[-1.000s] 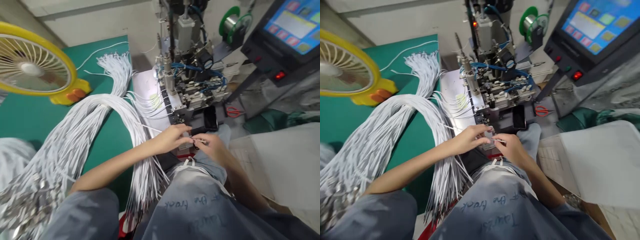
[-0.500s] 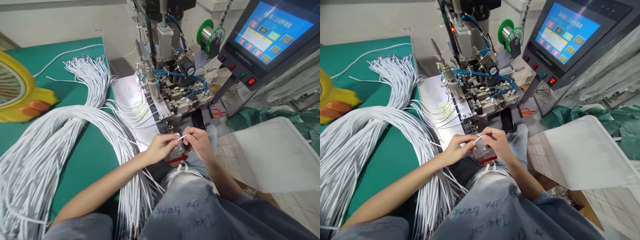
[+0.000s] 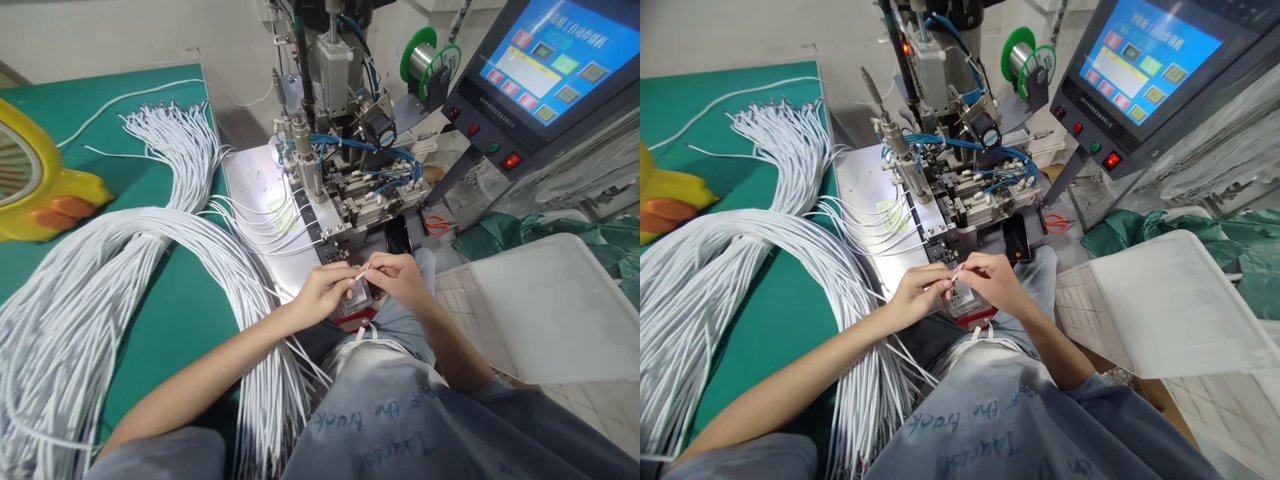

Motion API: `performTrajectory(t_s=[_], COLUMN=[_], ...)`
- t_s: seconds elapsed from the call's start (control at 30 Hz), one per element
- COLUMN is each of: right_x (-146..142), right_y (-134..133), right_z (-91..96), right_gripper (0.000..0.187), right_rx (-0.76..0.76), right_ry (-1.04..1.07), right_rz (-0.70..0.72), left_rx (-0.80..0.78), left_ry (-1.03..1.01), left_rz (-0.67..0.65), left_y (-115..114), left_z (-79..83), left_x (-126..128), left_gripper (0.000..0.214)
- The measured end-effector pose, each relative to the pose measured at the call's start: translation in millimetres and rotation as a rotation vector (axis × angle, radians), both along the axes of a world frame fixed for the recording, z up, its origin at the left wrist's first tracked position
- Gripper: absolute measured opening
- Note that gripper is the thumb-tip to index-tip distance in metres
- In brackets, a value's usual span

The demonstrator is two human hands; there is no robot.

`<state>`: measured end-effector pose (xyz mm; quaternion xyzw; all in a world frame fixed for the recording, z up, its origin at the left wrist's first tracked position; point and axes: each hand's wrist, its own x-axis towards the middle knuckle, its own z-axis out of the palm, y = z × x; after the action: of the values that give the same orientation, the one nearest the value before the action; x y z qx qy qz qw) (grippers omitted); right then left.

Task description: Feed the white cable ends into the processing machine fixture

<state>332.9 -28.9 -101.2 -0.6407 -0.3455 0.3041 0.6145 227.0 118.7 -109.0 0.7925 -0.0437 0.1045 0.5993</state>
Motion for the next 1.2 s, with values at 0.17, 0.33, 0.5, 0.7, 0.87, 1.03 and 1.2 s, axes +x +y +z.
performTrajectory(t_s=[0.17, 0.33, 0.5, 0.7, 0.87, 1.03, 1.2], right_x=[9.4, -1.8, -17.4, -29.0, -29.1, -25.4, -15.4], right_y=[0.3, 2.7, 4.0, 5.9, 6.7, 8.5, 7.1], right_z=[2.6, -4.1, -17.9, -23.8, -20.0, -17.1, -11.5], right_gripper=[0.020, 0.022, 0.021, 0.020, 0.022, 0.026, 0.032], right_rx=[-0.104, -0.029, 0.043, 0.071, 0.080, 0.156, 0.094], right_ry=[-0.089, -0.018, 0.041, -0.037, -0.009, 0.295, 0.311], right_rz=[0.047, -0.076, -0.181, -0.319, -0.292, -0.111, -0.020], left_rx=[0.220, 0.193, 0.056, 0.020, -0.108, -0.326, -0.131], left_ry=[-0.131, -0.210, -0.239, -0.186, -0.042, 0.139, 0.074], left_rz=[0.054, 0.091, 0.058, 0.066, 0.067, -0.075, -0.074], left_y=[0.7, -1.1, -2.0, -2.6, -2.4, -1.0, -0.8], left_z=[-5.1, -6.2, -3.4, -2.3, -0.1, 6.5, 6.5], left_x=[0.5, 1.4, 2.3, 1.6, 0.1, -1.6, -1.5], left_gripper=[0.025, 0.019, 0.013, 0.013, 0.017, 0.022, 0.030])
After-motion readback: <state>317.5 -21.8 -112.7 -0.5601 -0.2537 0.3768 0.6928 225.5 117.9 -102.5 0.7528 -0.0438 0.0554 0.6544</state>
